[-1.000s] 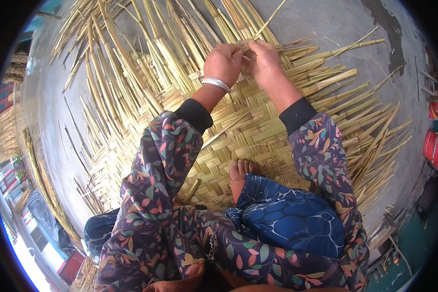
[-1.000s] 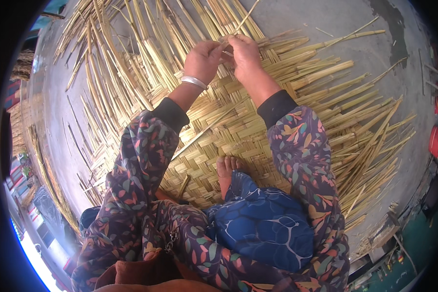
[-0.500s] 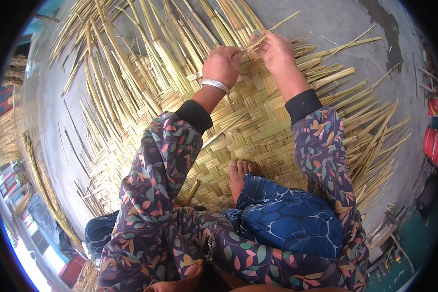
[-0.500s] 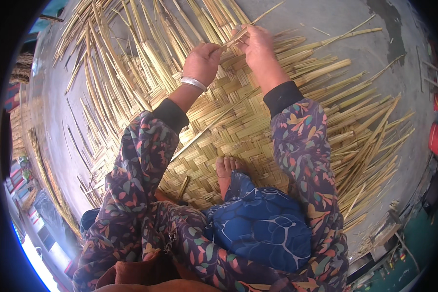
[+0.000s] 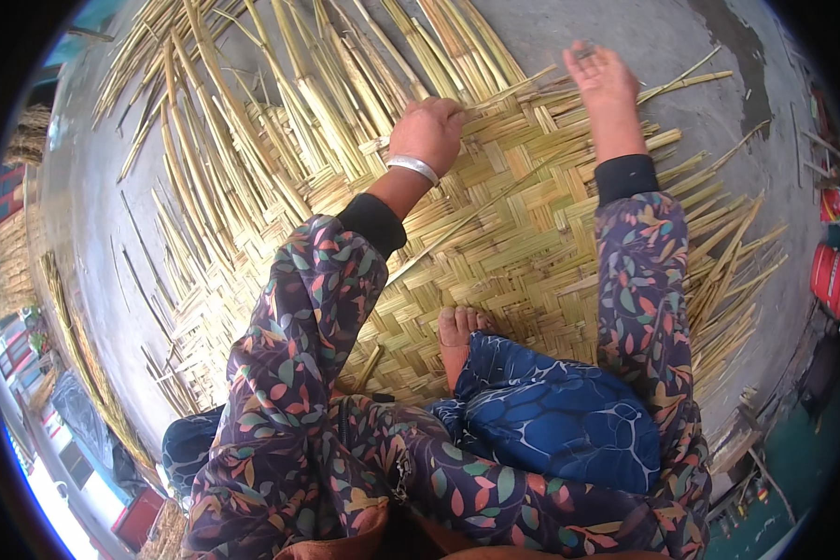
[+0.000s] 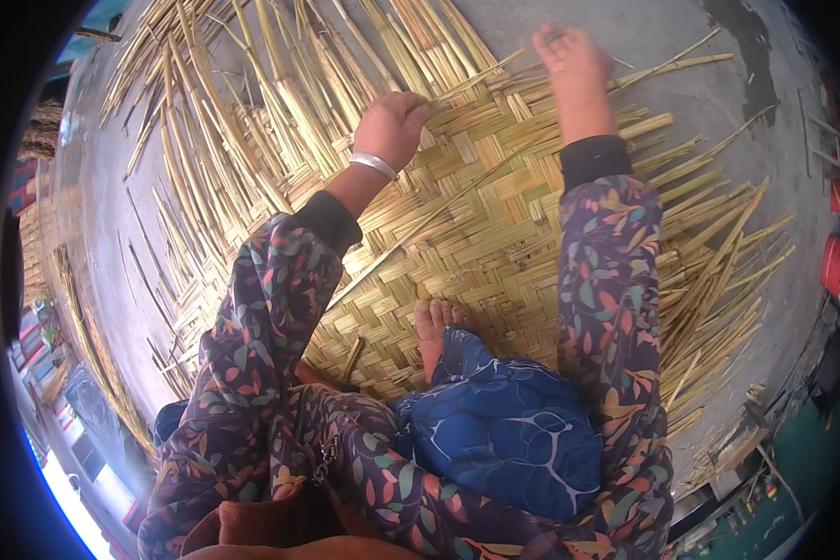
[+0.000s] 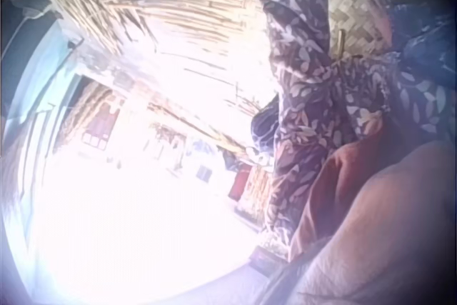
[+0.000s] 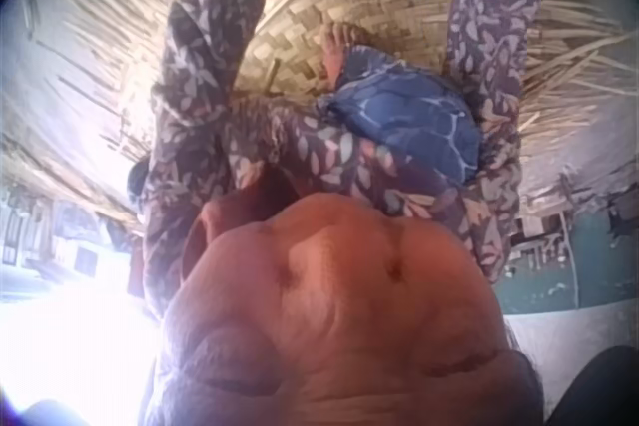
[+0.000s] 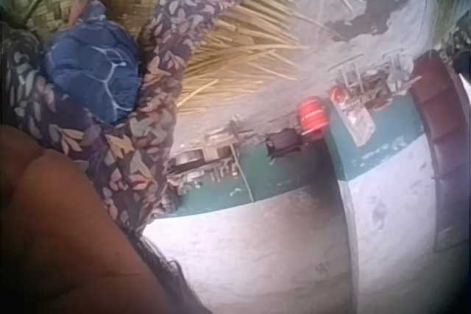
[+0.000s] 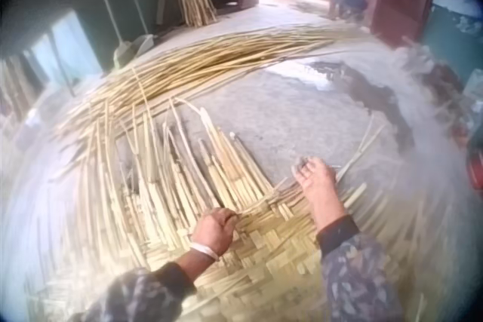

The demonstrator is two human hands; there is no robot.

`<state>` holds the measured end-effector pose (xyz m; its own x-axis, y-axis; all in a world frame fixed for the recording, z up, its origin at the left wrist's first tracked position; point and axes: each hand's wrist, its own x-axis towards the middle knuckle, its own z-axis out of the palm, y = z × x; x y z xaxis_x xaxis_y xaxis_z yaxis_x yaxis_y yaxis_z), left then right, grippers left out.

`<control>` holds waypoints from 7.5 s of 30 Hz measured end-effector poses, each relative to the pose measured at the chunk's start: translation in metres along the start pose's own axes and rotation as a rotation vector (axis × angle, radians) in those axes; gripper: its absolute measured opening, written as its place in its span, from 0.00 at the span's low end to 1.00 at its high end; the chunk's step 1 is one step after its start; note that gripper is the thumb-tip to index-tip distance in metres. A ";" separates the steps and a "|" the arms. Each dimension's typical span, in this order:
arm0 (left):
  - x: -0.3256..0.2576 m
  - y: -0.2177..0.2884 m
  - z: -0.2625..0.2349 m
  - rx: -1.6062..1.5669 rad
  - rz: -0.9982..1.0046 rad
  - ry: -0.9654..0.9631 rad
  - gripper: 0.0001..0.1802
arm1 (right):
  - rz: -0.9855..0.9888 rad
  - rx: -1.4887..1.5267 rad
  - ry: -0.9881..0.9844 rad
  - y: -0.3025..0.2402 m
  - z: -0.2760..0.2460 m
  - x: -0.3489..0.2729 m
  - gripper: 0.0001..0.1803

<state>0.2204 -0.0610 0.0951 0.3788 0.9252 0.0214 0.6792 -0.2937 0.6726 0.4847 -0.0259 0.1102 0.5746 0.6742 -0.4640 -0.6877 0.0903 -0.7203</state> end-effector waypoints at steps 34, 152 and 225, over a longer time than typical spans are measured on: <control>-0.018 -0.062 -0.074 -0.915 -0.705 0.265 0.10 | -0.629 -1.682 -0.965 0.162 0.110 -0.047 0.14; 0.027 -0.023 -0.040 0.024 -0.202 -0.305 0.22 | 0.042 -0.762 -0.494 0.079 0.013 -0.092 0.08; 0.068 -0.021 -0.016 -0.246 -0.258 -0.334 0.19 | 0.078 -1.068 -0.706 0.033 0.053 -0.018 0.11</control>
<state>0.2218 0.0123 0.0941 0.4257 0.8209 -0.3806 0.6241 0.0381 0.7804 0.4276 0.0036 0.1220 -0.0356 0.9215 -0.3868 0.1758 -0.3752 -0.9101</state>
